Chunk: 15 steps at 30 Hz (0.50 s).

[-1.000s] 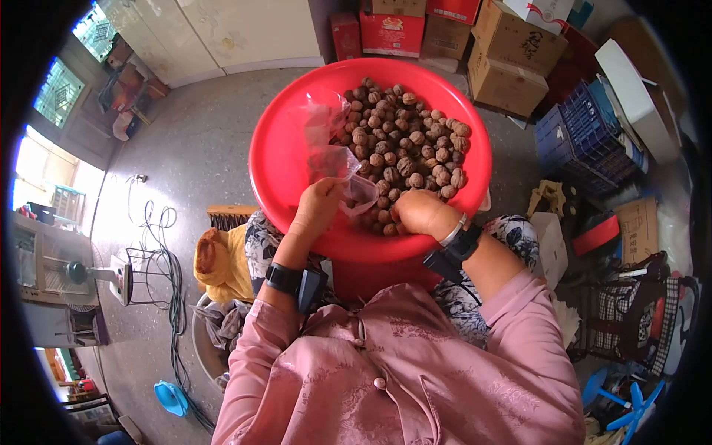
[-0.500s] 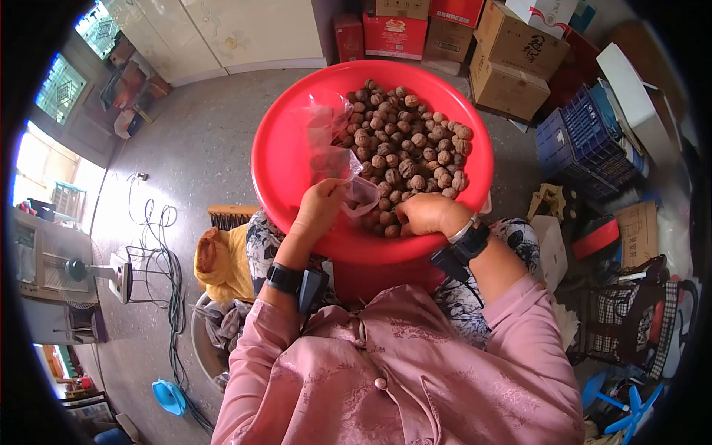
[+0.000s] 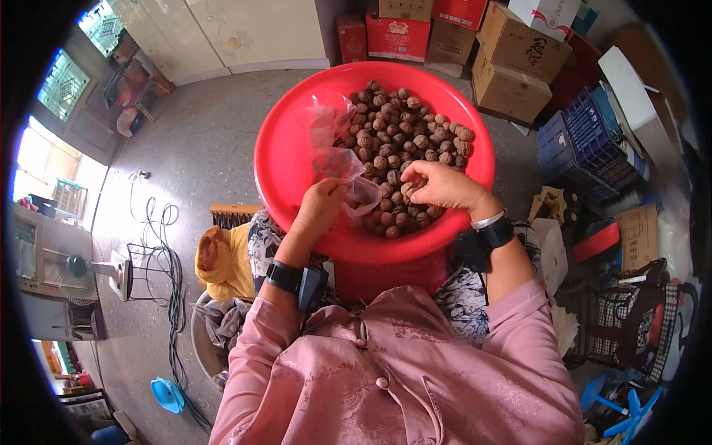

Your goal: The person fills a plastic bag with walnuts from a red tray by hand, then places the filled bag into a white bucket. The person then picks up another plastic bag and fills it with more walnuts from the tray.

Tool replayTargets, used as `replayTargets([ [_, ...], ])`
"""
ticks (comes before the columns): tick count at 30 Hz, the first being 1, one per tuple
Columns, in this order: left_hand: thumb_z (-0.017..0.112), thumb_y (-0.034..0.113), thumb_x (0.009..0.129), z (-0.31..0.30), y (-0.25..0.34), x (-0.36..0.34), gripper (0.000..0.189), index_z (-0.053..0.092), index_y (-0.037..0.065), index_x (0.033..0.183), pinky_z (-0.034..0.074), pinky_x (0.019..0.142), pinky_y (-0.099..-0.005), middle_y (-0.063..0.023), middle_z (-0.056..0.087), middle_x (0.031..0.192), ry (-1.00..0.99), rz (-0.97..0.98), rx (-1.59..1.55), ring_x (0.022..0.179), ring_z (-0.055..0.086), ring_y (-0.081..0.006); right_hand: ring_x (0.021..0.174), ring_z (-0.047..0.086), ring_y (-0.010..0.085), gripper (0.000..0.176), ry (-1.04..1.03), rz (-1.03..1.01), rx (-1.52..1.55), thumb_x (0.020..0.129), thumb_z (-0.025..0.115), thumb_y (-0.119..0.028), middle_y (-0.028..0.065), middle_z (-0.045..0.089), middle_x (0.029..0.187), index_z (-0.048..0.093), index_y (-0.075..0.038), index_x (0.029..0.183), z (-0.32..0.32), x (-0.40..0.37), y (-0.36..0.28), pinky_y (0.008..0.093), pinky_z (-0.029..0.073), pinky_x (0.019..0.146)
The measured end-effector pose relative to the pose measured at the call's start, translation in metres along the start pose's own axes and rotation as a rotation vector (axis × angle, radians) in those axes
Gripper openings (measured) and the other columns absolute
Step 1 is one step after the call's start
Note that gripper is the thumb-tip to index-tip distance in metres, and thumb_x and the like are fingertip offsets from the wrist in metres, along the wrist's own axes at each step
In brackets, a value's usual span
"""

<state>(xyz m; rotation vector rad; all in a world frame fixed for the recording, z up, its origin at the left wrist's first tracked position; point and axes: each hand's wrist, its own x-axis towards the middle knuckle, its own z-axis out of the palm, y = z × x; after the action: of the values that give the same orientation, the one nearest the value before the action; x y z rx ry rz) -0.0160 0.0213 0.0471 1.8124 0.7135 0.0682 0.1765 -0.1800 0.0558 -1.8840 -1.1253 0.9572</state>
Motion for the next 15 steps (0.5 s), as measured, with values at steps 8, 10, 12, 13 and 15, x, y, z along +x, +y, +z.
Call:
replayTargets([
  [8, 0.054, 0.03, 0.098, -0.0017, 0.0004, 0.0003, 0.031, 0.064, 0.003, 0.112, 0.042, 0.041, -0.0268, -0.003, 0.059, 0.073, -0.017, -0.024, 0.006, 0.047, 0.05, -0.0115, 0.081, 0.059, 0.0113, 0.041, -0.041, -0.048, 0.297, 0.075, 0.064, -0.001, 0.006, 0.063, 0.105, 0.06, 0.0, 0.116, -0.0017, 0.0016, -0.0012, 0.0262, 0.051, 0.07],
  [10, 0.054, 0.029, 0.098, -0.0017, 0.0004, 0.0002, 0.031, 0.064, 0.004, 0.114, 0.042, 0.041, -0.0261, -0.0032, 0.061, 0.079, -0.021, -0.011, -0.004, 0.048, 0.051, -0.0112, 0.078, 0.059, 0.0104, 0.039, -0.045, -0.039, 0.302, 0.077, 0.064, -0.002, 0.0051, 0.064, 0.101, 0.06, 0.0, 0.115, -0.0012, -0.0003, -0.0053, 0.0258, 0.05, 0.068],
  [12, 0.054, 0.028, 0.098, -0.002, -0.0037, 0.0033, 0.031, 0.064, 0.004, 0.115, 0.042, 0.041, -0.026, -0.0031, 0.062, 0.08, -0.025, 0.0, -0.006, 0.049, 0.052, -0.011, 0.075, 0.058, 0.0094, 0.036, -0.049, -0.03, 0.306, 0.079, 0.064, -0.003, 0.0042, 0.064, 0.098, 0.06, 0.0, 0.114, -0.0011, -0.0001, -0.006, 0.0253, 0.05, 0.065],
  [13, 0.054, 0.028, 0.098, -0.0023, -0.0054, 0.0044, 0.031, 0.064, 0.004, 0.116, 0.043, 0.042, -0.0258, -0.003, 0.062, 0.081, -0.029, 0.01, -0.008, 0.049, 0.052, -0.0108, 0.072, 0.058, 0.0085, 0.032, -0.061, 0.013, 0.314, 0.082, 0.066, -0.009, 0.0026, 0.064, 0.093, 0.061, -0.001, 0.112, -0.0005, 0.001, -0.004, 0.0247, 0.049, 0.063],
  [15, 0.054, 0.028, 0.098, -0.0026, -0.0056, 0.0043, 0.031, 0.064, 0.004, 0.117, 0.043, 0.042, -0.0257, -0.0028, 0.062, 0.081, -0.023, 0.005, -0.005, 0.05, 0.052, -0.0104, 0.069, 0.057, 0.0077, 0.028, -0.076, 0.053, 0.322, 0.085, 0.068, -0.014, 0.0011, 0.064, 0.087, 0.062, -0.002, 0.11, 0.0005, 0.0014, -0.008, 0.0241, 0.048, 0.061],
])
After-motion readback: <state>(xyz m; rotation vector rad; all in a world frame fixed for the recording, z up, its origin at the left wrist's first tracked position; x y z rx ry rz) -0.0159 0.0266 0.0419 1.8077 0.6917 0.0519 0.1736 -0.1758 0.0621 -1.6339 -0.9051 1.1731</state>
